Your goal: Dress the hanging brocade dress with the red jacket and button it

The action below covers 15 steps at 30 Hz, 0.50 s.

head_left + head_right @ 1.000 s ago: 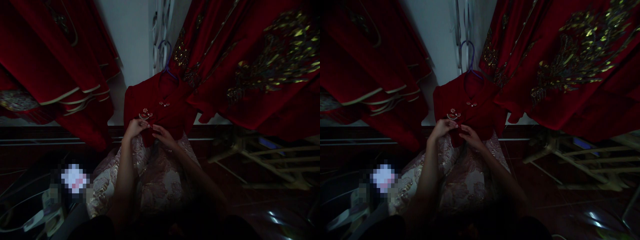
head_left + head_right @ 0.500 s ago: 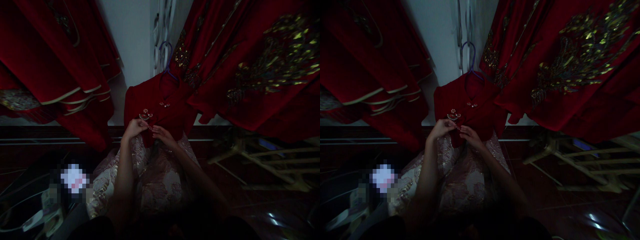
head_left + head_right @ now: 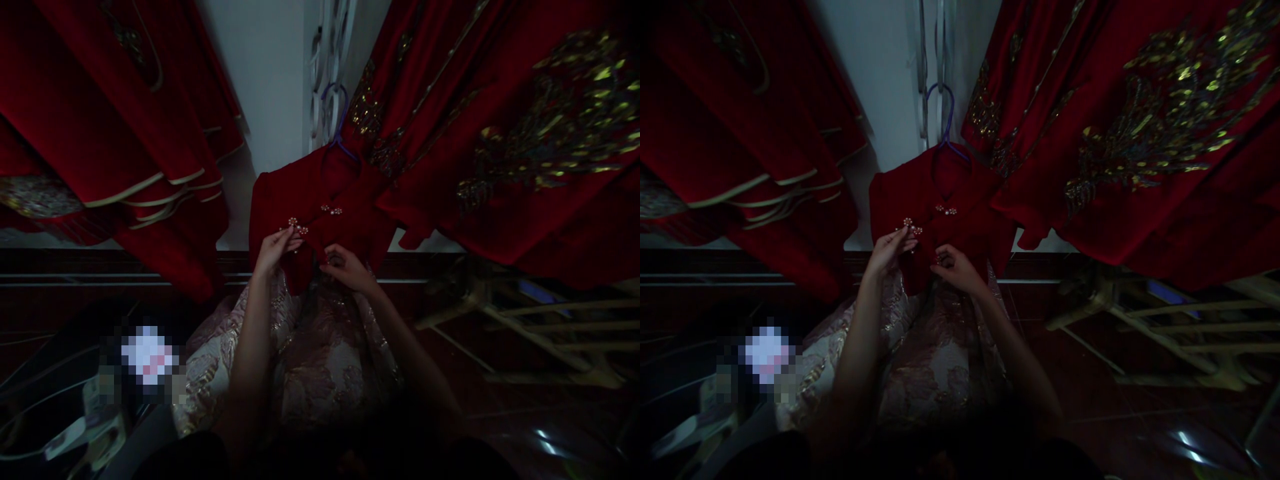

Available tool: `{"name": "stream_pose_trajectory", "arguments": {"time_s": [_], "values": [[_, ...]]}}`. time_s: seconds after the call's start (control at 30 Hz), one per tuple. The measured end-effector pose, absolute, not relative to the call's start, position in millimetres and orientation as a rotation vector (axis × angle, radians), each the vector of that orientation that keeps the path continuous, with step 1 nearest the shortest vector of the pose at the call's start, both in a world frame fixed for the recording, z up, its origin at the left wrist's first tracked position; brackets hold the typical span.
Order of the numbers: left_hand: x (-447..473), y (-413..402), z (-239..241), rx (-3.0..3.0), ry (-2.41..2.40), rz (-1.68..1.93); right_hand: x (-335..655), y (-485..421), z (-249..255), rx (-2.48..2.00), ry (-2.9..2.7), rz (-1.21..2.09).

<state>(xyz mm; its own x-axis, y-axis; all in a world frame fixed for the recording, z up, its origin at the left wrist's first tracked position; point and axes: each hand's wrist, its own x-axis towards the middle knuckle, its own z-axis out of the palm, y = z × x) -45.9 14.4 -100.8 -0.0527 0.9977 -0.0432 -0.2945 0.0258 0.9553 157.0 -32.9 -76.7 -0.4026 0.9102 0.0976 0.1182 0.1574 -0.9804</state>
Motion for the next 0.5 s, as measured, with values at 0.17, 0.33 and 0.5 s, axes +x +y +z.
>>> {"name": "stream_pose_trajectory", "arguments": {"time_s": [0.17,0.33,0.5], "values": [[-35.6,17.8,-102.4,0.805,1.023,1.483,161.1,-35.0,-70.0,-1.01,-1.664,1.378],[-27.1,18.4,-101.3,0.77,0.995,1.565,158.7,-35.2,-70.8,-0.991,-1.686,1.408],[-21.7,20.1,-100.8,0.699,1.048,1.646,155.6,-35.7,-74.4,-0.969,-1.699,1.406]]}}
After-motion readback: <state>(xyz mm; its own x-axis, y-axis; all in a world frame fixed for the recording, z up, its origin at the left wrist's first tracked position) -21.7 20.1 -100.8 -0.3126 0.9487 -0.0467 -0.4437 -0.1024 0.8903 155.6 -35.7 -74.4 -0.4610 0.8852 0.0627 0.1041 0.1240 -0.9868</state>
